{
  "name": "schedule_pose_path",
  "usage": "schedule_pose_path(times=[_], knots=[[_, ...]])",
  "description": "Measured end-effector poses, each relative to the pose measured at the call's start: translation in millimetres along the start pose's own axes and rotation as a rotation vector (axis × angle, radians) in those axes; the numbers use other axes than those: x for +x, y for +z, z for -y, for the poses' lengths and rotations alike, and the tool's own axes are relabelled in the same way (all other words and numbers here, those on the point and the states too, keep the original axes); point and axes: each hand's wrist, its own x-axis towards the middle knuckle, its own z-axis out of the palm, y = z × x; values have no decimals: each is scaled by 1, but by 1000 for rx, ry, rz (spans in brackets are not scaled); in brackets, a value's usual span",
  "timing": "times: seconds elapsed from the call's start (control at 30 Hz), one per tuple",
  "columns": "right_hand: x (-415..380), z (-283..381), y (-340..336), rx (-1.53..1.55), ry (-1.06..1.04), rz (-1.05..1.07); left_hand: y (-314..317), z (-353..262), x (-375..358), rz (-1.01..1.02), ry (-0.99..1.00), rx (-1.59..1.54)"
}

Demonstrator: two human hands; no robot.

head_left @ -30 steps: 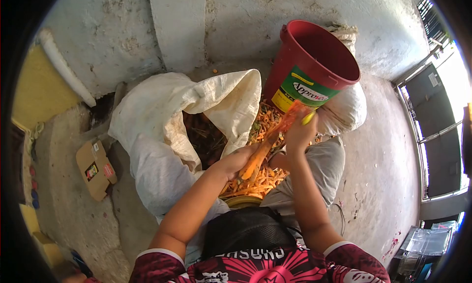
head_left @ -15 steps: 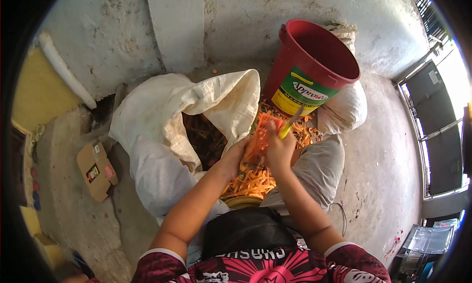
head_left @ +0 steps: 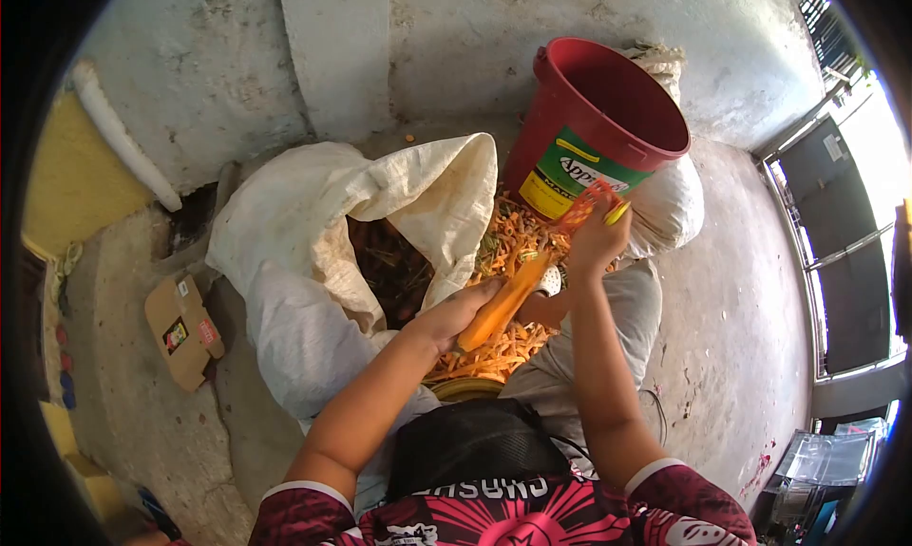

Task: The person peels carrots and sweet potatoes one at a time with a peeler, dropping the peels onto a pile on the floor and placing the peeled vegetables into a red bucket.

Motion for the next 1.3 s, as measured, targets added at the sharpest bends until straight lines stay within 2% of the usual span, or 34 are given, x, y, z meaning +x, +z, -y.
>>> schedule_pose_path(times=[0.1, 0.2, 0.3, 0.4, 0.47, 0.6, 0.67, 0.7, 0.77, 0.83, 0.93, 1.03, 1.07, 1.13, 1.23, 1.27, 1.3], knots=[[37, -58, -7, -35, 164, -67, 9, -15, -12, 43, 20, 17], [44, -64, -17, 64, 150, -10, 2, -10, -6, -12, 136, 99], [24, -59, -27, 139, 283, 145, 0, -13, -2, -55, 203, 246], [-3, -45, -32, 81, 234, 265, -8, -9, 5, -42, 262, 342], [-18, -42, -39, 30, 281, 457, -13, -6, 10, -82, 355, 516], [-44, -39, -52, 61, 343, 978, -20, -5, 16, -366, 466, 964], [-47, -23, -56, -195, 296, 1169, -15, -11, 12, -500, 467, 1173], [-46, -16, -57, -327, 270, 1259, -15, -12, 12, -521, 490, 1213], [-48, -21, -56, -313, 248, 1287, -15, -13, 12, -566, 536, 1290], [-47, -22, -55, -303, 239, 1299, -13, -15, 10, -545, 535, 1338], [-51, -31, -55, -186, 487, 1327, -10, -13, 10, -524, 535, 1389], [-59, -32, -53, -159, 216, 1278, -9, -4, 11, -501, 569, 1479], [-60, -35, -53, -182, 224, 1262, -9, -2, 12, -492, 586, 1517], [-63, -47, -51, -228, 236, 1232, -4, -8, 6, -399, 670, 1345], [-62, -88, -46, -660, 164, 1444, 10, -10, -4, -264, 757, 1102], [-63, -94, -45, -588, 265, 1523, 13, -11, -5, -217, 781, 1025], [-72, -107, -42, -509, 203, 1547, 12, -13, -3, -220, 903, 1132]])
